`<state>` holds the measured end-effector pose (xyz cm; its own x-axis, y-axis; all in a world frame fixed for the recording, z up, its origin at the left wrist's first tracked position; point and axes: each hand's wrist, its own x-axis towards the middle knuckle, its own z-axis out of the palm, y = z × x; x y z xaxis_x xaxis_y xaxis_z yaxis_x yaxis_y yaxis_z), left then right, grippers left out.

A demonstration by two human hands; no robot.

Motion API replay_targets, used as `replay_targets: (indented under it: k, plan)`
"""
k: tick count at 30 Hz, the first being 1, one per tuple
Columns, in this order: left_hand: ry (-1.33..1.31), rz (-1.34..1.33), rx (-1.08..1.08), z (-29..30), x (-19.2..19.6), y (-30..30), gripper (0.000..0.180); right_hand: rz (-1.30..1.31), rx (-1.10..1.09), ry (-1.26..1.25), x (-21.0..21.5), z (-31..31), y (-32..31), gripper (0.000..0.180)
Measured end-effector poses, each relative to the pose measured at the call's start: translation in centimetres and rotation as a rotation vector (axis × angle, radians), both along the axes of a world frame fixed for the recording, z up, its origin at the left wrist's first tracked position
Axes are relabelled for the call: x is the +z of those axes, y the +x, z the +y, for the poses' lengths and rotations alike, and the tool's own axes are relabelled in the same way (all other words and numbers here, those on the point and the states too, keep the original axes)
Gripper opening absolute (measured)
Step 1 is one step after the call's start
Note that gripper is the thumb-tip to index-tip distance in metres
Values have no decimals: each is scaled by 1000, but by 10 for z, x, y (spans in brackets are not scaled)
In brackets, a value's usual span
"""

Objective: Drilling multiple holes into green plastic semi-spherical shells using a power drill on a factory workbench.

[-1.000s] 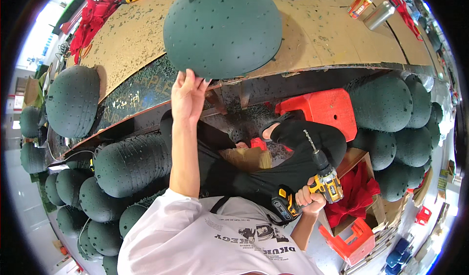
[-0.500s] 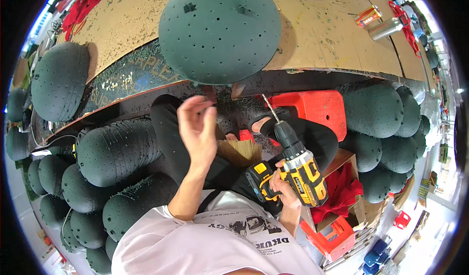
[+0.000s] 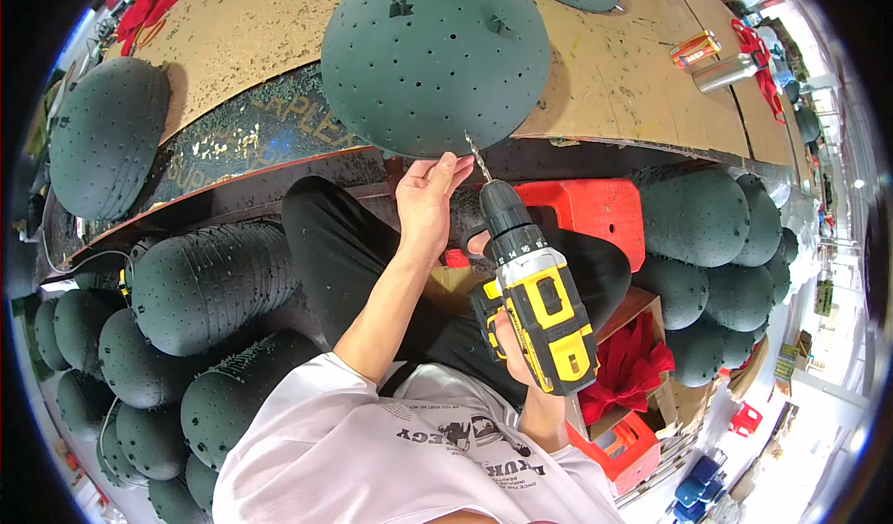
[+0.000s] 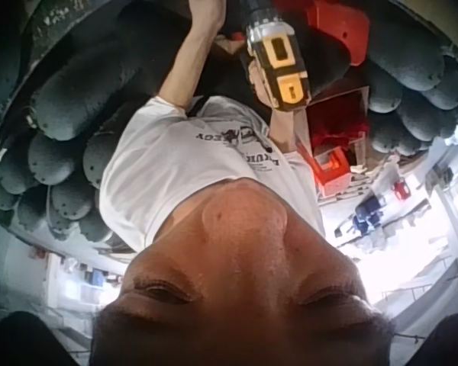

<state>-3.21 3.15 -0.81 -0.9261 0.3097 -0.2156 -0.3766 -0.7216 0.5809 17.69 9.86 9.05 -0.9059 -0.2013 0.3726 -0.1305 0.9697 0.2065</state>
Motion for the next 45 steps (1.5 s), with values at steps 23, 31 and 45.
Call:
replay_targets:
  k: [23, 31, 45]
  plan:
    - [1, 102, 78, 6, -16, -10, 28, -229, -112, -590, 16, -15, -13, 31]
    - [-76, 146, 160, 12, -18, -6, 29, -259, -293, -1385, 39, -17, -31, 36]
    - [-133, 94, 124, 9, -1, 7, 18, -142, -143, -883, 24, -15, -56, 46]
